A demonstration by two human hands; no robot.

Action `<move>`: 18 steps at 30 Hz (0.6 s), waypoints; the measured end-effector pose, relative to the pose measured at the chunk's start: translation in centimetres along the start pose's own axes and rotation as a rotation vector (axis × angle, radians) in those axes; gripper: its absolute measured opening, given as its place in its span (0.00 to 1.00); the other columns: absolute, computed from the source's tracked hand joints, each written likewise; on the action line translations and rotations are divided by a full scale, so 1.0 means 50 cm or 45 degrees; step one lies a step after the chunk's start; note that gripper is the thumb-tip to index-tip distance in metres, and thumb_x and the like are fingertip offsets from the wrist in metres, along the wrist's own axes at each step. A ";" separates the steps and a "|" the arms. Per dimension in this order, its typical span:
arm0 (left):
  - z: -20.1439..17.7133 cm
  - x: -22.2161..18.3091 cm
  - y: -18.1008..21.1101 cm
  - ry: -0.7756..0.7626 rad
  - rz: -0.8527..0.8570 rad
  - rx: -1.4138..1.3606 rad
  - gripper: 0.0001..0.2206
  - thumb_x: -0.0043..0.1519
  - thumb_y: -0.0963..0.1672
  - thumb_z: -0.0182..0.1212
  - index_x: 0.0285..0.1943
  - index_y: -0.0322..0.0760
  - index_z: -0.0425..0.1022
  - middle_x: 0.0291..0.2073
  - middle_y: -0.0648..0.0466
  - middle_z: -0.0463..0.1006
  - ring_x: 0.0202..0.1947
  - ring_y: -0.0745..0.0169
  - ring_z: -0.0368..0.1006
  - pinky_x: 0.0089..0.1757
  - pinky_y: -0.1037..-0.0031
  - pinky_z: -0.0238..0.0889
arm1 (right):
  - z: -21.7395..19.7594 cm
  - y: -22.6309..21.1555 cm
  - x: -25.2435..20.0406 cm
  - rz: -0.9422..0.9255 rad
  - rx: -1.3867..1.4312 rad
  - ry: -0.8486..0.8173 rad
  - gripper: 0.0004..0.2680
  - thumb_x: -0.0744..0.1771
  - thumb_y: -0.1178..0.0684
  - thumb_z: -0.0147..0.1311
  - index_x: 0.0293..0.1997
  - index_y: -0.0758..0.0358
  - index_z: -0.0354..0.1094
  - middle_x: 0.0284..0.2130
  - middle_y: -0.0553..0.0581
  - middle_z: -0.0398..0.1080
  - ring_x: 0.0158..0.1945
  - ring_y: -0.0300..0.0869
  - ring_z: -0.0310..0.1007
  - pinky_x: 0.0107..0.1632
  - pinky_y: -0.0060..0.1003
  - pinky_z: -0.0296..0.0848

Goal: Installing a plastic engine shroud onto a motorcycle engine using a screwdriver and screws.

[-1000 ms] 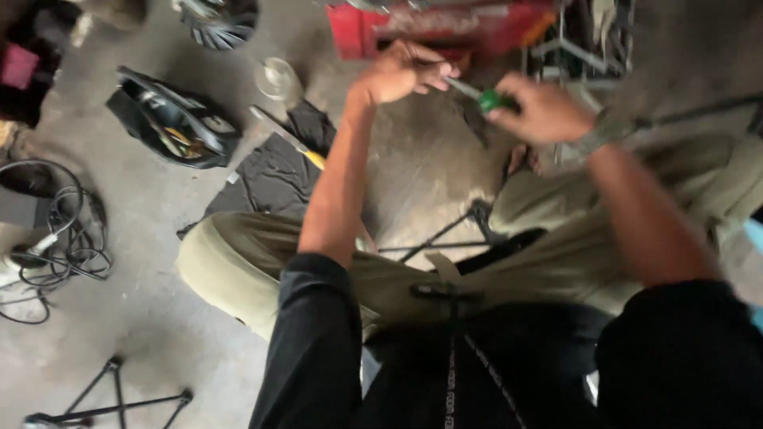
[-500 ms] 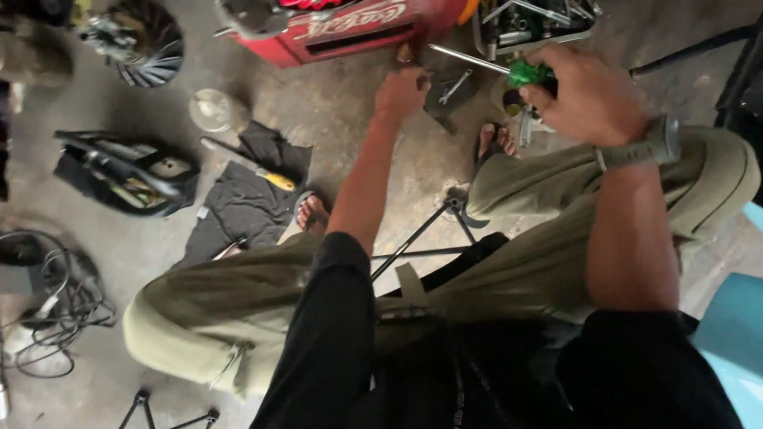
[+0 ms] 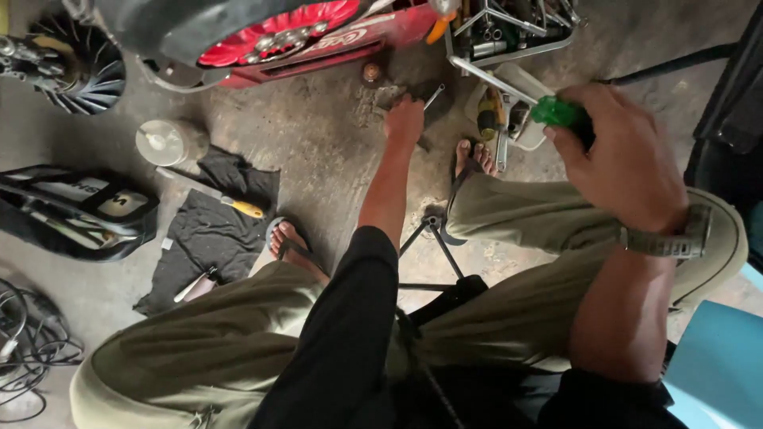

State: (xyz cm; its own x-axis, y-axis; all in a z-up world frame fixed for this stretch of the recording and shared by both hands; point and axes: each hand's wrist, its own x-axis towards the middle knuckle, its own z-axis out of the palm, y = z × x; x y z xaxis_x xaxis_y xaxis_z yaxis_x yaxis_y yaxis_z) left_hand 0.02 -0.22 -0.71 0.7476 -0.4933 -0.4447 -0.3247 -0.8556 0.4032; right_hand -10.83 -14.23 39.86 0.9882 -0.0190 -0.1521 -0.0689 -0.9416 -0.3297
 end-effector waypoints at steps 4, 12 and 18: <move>0.031 0.015 -0.006 0.090 -0.021 -0.012 0.10 0.56 0.40 0.49 0.44 0.39 0.72 0.42 0.46 0.69 0.40 0.39 0.70 0.35 0.50 0.66 | 0.010 -0.001 0.007 0.027 0.013 -0.017 0.13 0.66 0.56 0.53 0.54 0.71 0.62 0.44 0.70 0.68 0.40 0.64 0.67 0.37 0.55 0.65; 0.000 0.000 -0.016 0.079 -0.121 0.004 0.09 0.58 0.39 0.47 0.43 0.43 0.72 0.34 0.48 0.76 0.32 0.44 0.76 0.32 0.57 0.70 | 0.055 -0.006 0.050 0.030 0.068 -0.039 0.10 0.67 0.57 0.51 0.51 0.73 0.63 0.39 0.69 0.68 0.38 0.57 0.67 0.38 0.47 0.65; -0.050 -0.039 -0.073 0.337 -0.154 -0.512 0.10 0.54 0.43 0.52 0.43 0.35 0.69 0.30 0.39 0.76 0.32 0.37 0.73 0.35 0.54 0.68 | 0.128 0.024 0.104 0.288 0.113 -0.422 0.10 0.67 0.52 0.49 0.49 0.65 0.59 0.41 0.64 0.66 0.43 0.53 0.65 0.43 0.49 0.67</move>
State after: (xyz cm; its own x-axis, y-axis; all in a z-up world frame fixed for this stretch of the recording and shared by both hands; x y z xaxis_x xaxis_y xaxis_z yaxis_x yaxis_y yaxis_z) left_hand 1.21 4.25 0.70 0.9046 -0.2925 -0.3100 -0.0161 -0.7503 0.6609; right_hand -6.63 -13.29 32.69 0.8500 -0.0988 -0.5174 -0.3048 -0.8933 -0.3303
